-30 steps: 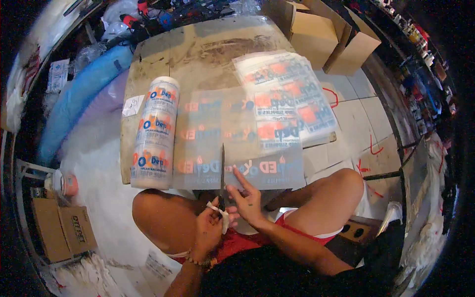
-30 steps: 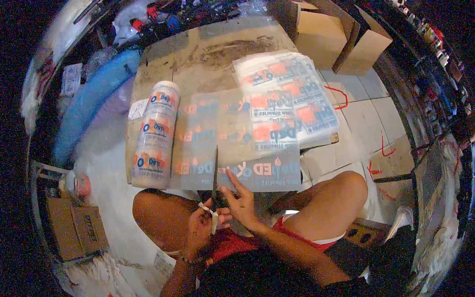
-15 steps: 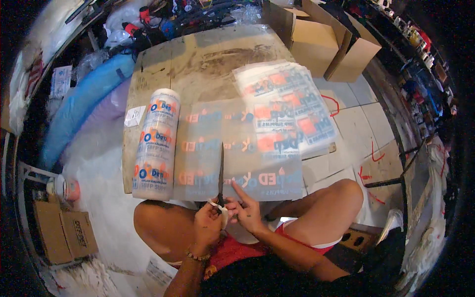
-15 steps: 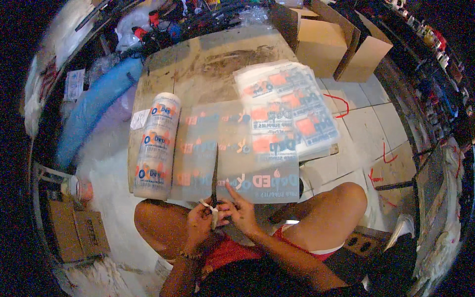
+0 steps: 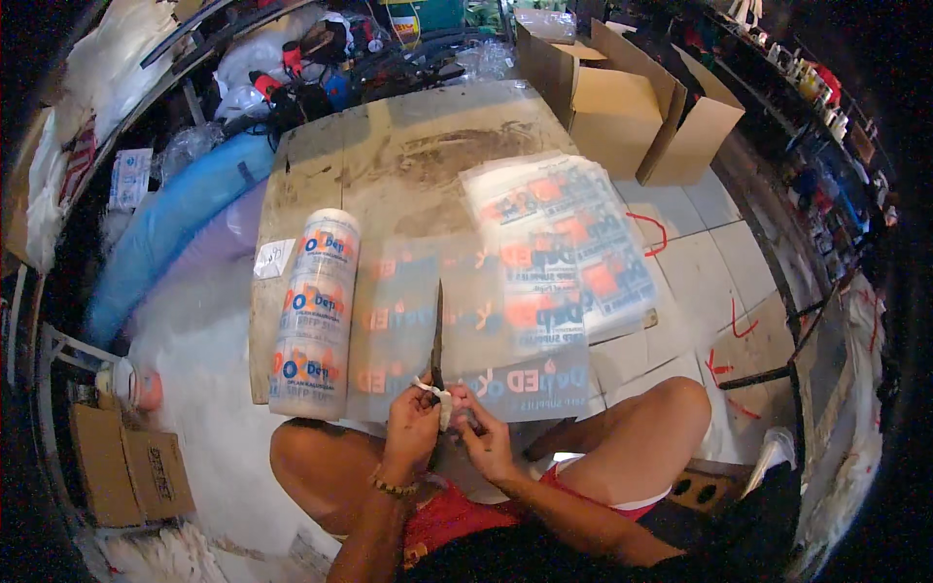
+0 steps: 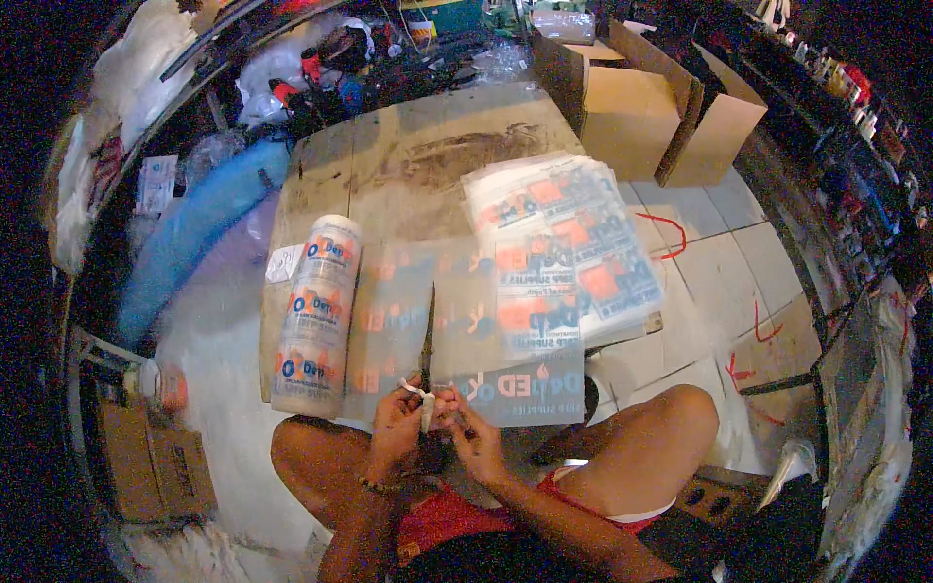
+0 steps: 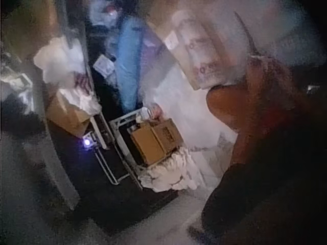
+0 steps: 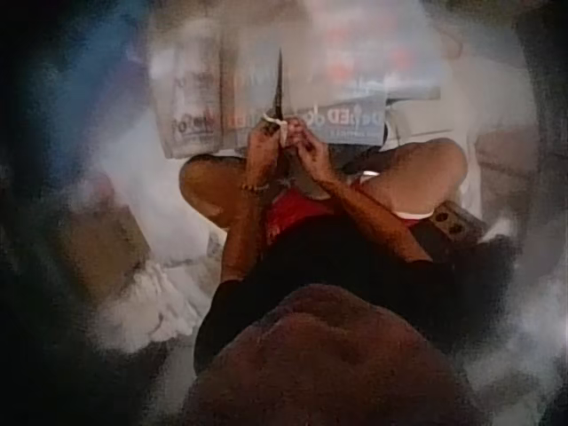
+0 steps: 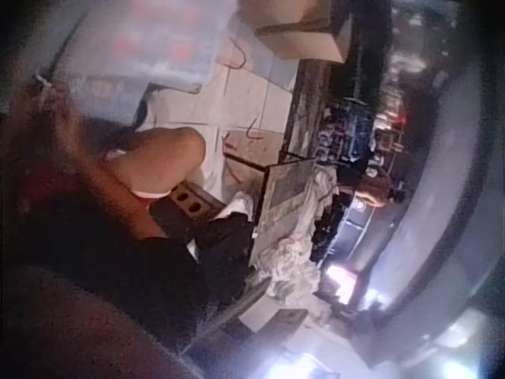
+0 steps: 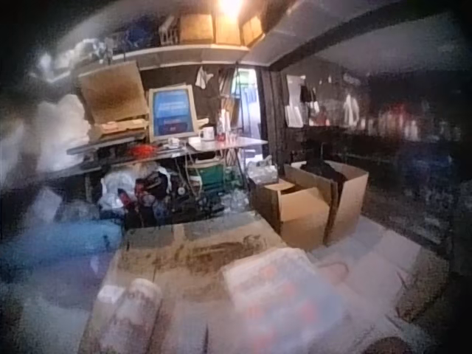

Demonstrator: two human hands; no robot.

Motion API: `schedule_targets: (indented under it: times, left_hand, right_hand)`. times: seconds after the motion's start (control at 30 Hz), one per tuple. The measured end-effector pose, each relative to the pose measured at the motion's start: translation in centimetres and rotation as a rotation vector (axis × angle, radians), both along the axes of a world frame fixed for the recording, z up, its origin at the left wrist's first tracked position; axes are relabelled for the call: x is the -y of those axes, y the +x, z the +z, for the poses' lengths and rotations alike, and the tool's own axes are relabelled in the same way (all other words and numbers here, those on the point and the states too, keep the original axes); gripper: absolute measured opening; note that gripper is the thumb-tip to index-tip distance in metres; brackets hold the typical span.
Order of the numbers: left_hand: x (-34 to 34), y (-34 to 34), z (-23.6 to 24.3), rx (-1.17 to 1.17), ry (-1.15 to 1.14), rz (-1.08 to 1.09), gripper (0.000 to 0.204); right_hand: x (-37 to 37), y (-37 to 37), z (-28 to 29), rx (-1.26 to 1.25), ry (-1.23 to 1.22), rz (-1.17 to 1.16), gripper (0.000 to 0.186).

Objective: The person uses scissors to cut along the lines of a sheet of DTF heat transfer prints, separating individual designs.

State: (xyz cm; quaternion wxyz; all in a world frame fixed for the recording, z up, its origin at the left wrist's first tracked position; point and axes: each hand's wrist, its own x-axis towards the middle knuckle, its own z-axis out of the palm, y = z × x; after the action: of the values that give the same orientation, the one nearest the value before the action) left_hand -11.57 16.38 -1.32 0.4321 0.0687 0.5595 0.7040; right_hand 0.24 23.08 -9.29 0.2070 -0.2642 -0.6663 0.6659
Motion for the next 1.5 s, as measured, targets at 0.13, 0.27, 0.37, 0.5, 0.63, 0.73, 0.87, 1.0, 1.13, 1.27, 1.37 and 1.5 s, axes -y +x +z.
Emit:
schedule_targets:
  times: [0.13,0.27,0.37,0.5,0.63,0.73,0.87,1.0,1.13,1.27,1.37,1.5]
  left_hand:
    - [-0.6,-0.9,-0.2,-0.011,-0.061,-0.075,0.018]
    - [-2.1,-1.4,0.4,-0.054,-0.055,0.011,0.02]
    - [-2.7,-2.1,0.7,-0.086,-0.059,-0.018,0.021]
    - [-3.5,-2.7,0.8,-0.087,-0.02,0.001,0.023]
    - [-4.7,-3.6,0.3,-0.1,-0.067,-0.002,0.023]
    - [-6.0,-4.7,0.6,-0.108,-0.052,0.023,0.023]
    - [-9.6,-7.7,1.8,-0.229,-0.082,-0.085,0.012]
    - [-10.9,-11.0,2.3,-0.217,0.029,-0.026,0.019]
    - [-9.2,-9.9,7.6,-0.345,0.003,-0.032,0.039]
    - [-5.6,-8.3,10.2,-0.401,-0.028,-0.022,0.045]
    - [-2.8,-8.3,10.6,-0.48,-0.042,0.0,0.049]
    - [1.6,-10.5,9.9,-0.572,-0.118,0.052,0.05]
  right_hand:
    - [0.9,0.2,-1.6,-0.07,-0.199,-0.065,0.042]
    - [0.8,0.1,-1.6,-0.077,-0.091,-0.044,0.047]
    - [0.6,-0.1,0.4,-0.055,-0.177,-0.041,0.047]
    - [0.3,-0.1,2.1,-0.026,-0.253,-0.003,0.049]
    - [0.3,-0.2,1.1,0.007,-0.224,0.034,0.05]
    - [0.5,-0.2,1.8,0.049,-0.183,0.033,0.049]
    - [0.2,0.0,2.5,-0.135,-0.245,-0.03,0.049]
    - [0.4,0.4,2.5,-0.082,-0.215,-0.039,0.048]
    - [-3.8,1.1,5.5,0.149,-0.121,-0.105,0.04]
    - [-8.3,1.7,5.0,-0.029,-0.061,-0.256,0.035]
    - [-12.3,2.2,6.7,-0.019,-0.009,-0.259,0.034]
    - [-16.9,0.8,5.0,-0.102,-0.126,-0.254,0.038]
